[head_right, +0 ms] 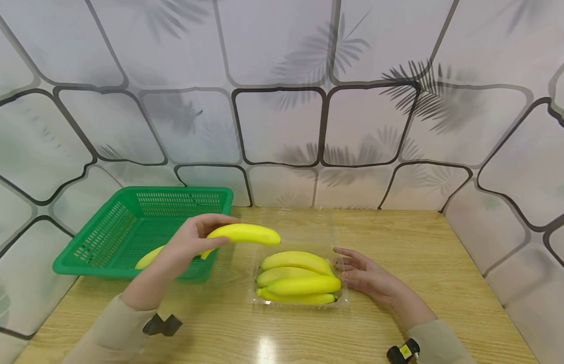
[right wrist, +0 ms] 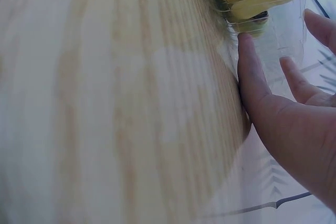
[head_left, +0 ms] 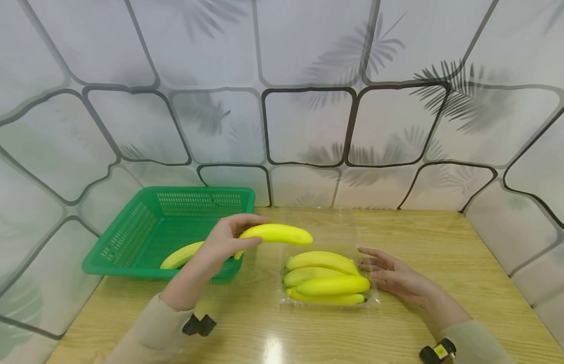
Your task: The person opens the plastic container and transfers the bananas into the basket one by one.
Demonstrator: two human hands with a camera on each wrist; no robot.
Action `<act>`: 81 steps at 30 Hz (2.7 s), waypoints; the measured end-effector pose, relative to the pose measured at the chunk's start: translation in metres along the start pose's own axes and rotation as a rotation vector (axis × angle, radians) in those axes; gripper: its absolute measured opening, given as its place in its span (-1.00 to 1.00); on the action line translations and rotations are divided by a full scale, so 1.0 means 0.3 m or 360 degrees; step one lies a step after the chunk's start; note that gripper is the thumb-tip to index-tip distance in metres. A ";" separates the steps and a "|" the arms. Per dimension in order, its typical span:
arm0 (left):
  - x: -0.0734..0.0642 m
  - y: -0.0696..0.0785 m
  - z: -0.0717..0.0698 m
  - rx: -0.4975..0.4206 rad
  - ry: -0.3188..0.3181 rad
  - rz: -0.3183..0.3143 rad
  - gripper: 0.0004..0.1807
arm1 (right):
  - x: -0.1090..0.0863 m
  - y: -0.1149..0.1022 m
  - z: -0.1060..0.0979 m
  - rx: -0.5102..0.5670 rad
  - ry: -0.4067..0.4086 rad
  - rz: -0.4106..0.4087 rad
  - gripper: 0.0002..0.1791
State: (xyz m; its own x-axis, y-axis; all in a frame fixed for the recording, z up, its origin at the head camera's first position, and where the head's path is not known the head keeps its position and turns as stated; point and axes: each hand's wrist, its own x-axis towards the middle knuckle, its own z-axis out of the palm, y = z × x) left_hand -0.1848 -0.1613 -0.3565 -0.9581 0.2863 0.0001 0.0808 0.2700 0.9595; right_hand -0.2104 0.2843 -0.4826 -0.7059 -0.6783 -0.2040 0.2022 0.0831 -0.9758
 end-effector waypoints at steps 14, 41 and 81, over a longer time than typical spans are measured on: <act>-0.074 -0.035 -0.153 0.0035 0.0182 -0.0091 -0.46 | 0.003 0.006 -0.002 0.0004 0.0004 -0.0015 -0.32; -0.130 -0.155 -0.328 0.0125 0.0414 -0.0325 -0.34 | -0.002 0.003 0.002 0.0056 -0.0005 -0.0031 -0.33; -0.110 -0.237 -0.402 0.0352 0.0424 -0.0400 -0.39 | 0.004 0.004 0.001 0.0082 -0.0009 -0.0019 -0.30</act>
State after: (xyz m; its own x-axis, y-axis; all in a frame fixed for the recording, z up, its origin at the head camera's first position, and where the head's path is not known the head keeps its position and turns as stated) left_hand -0.1920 -0.3009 -0.3907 -0.9906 -0.0532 -0.1257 -0.1354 0.5002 0.8552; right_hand -0.2109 0.2834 -0.4839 -0.7045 -0.6834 -0.1916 0.2283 0.0373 -0.9729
